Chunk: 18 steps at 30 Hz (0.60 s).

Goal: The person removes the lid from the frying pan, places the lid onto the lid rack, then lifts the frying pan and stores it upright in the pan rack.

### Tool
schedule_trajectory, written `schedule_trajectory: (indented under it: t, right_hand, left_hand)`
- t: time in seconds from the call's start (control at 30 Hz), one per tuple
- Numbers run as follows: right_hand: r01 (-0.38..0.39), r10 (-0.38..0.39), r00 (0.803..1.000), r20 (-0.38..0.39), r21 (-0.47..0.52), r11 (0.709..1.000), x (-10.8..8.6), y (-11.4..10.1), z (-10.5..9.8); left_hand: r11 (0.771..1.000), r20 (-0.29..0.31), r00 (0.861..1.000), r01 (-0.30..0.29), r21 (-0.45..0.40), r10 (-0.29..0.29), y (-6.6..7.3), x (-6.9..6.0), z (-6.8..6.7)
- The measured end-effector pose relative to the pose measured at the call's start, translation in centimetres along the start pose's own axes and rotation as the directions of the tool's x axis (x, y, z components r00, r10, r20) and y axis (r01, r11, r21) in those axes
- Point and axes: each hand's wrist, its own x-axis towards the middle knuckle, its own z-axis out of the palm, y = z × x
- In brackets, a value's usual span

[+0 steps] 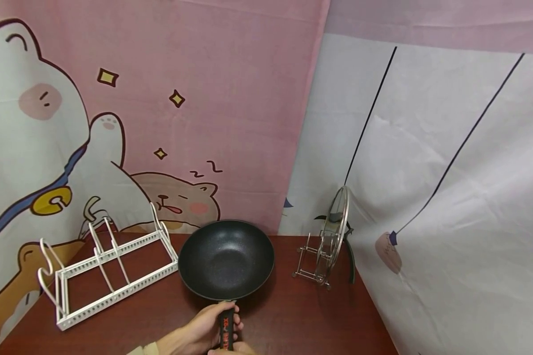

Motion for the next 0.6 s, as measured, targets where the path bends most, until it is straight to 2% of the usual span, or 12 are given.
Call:
schedule_trajectory:
  t: [0.1,0.2,0.33,0.43,0.6]
  right_hand:
    - [0.002,-0.004,1.0,0.024,0.083,0.997,0.3,0.4,0.2]
    - [0.0,-0.003,1.0,0.028,0.096,0.995,0.5,0.4,0.3]
    - [-0.012,0.012,1.0,-0.021,0.032,0.999,0.3,0.1,0.6]
    - [-0.035,0.034,0.998,-0.053,-0.031,0.999,0.8,0.7,0.1]
    - [-0.052,0.048,0.997,-0.056,-0.067,0.996,3.3,4.4,-2.3]
  left_hand:
    - [1.0,0.014,1.0,0.013,-0.018,-0.013,0.1,0.1,0.1]
    - [1.0,0.013,1.0,0.015,-0.022,-0.015,0.2,0.3,0.2]
    - [0.999,-0.003,1.0,0.014,-0.038,-0.014,0.2,0.4,0.3]
    - [0.998,-0.012,1.0,0.019,-0.062,-0.019,0.2,0.5,0.4]
    - [0.995,-0.026,0.999,0.025,-0.095,-0.027,0.2,0.5,0.5]
